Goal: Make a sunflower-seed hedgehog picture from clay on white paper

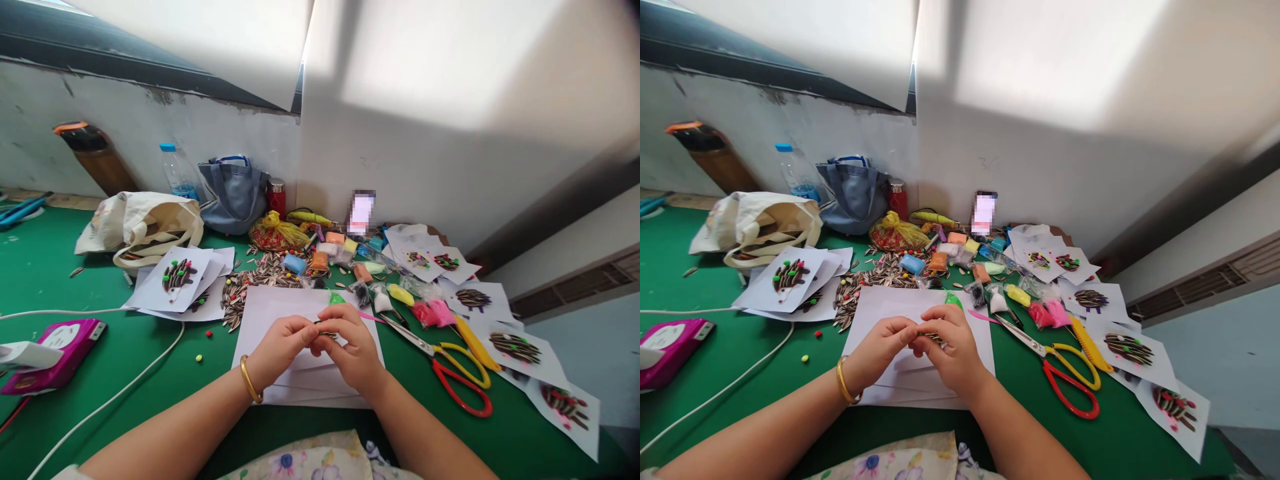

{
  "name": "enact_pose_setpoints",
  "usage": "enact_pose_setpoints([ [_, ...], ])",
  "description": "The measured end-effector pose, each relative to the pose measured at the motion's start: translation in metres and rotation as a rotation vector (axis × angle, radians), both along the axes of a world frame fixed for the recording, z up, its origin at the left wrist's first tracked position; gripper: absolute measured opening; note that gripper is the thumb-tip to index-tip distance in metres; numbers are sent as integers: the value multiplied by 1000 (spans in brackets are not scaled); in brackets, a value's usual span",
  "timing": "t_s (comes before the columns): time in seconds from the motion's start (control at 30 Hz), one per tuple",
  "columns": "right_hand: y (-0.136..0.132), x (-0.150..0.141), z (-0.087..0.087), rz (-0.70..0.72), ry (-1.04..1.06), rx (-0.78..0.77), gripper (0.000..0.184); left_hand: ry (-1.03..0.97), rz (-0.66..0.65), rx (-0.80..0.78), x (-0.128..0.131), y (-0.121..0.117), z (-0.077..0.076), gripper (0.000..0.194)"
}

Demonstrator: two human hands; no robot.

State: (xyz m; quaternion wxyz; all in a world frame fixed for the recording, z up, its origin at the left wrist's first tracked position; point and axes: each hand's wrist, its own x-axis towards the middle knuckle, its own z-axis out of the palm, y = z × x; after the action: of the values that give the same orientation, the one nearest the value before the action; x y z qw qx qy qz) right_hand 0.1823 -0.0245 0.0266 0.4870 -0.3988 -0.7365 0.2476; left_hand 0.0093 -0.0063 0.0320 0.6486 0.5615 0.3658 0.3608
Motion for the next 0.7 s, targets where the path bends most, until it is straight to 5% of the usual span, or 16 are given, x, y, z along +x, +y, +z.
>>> enact_pose_setpoints([
  [0.4, -1, -2, 0, 55, -291, 137, 42, -67, 79, -17, 0, 3, -2, 23],
  [0.7, 1, 0, 0, -6, -96, 158, 17, -68, -2, -24, 0, 1, -3, 29],
])
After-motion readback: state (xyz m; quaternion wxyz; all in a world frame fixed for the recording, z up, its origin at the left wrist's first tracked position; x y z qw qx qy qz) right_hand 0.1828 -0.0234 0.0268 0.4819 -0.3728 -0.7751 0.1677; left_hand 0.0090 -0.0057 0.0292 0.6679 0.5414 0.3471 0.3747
